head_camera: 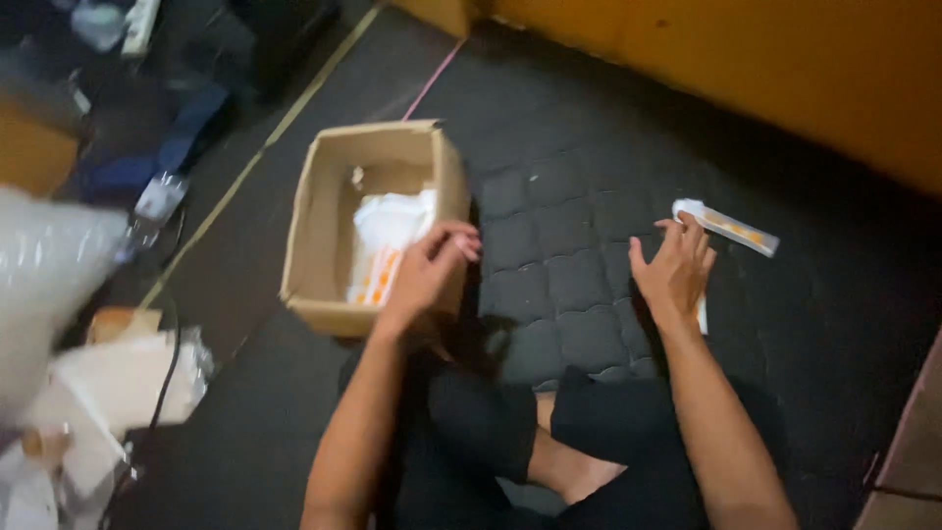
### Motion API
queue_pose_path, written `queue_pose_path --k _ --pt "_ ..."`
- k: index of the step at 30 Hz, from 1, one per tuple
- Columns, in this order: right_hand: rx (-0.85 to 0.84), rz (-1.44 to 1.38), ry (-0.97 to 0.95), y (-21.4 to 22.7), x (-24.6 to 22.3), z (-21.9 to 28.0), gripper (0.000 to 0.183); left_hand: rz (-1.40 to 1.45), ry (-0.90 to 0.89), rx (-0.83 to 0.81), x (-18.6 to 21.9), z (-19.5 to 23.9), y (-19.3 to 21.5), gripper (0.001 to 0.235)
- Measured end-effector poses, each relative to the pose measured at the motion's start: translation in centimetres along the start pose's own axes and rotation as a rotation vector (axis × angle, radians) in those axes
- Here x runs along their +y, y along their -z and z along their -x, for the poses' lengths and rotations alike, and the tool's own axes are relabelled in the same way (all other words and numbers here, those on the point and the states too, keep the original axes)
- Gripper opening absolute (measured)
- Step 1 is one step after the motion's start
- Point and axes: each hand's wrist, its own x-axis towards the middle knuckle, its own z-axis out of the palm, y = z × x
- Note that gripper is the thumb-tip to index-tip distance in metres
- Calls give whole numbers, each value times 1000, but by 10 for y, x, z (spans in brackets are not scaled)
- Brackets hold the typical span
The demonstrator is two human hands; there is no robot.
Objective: Inserting thin paper strips into clear plastic sleeves.
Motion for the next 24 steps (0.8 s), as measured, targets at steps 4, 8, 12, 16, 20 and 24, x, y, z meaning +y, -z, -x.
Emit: queue_pose_path --k 4,8,12,16,20,24 --pt "8 -127 200 13 -100 2 32 -59 9 273 -25 -28 76 19" --pt "-17 -525 403 3 -214 4 15 -405 92 339 -112 -80 135 17" --pt "-570 -747 409 -57 -331 13 35 -674 402 266 -181 -100 159 31" --pt "-982 -311 381 -156 -379 29 26 -781 707 184 -255 -65 154 64" --pt "-1180 -115 105 -198 -370 45 44 -689 863 79 -276 -50 154 110" --pt "-1215 -106 12 -178 -368 39 49 -801 838 98 -224 -41 140 66"
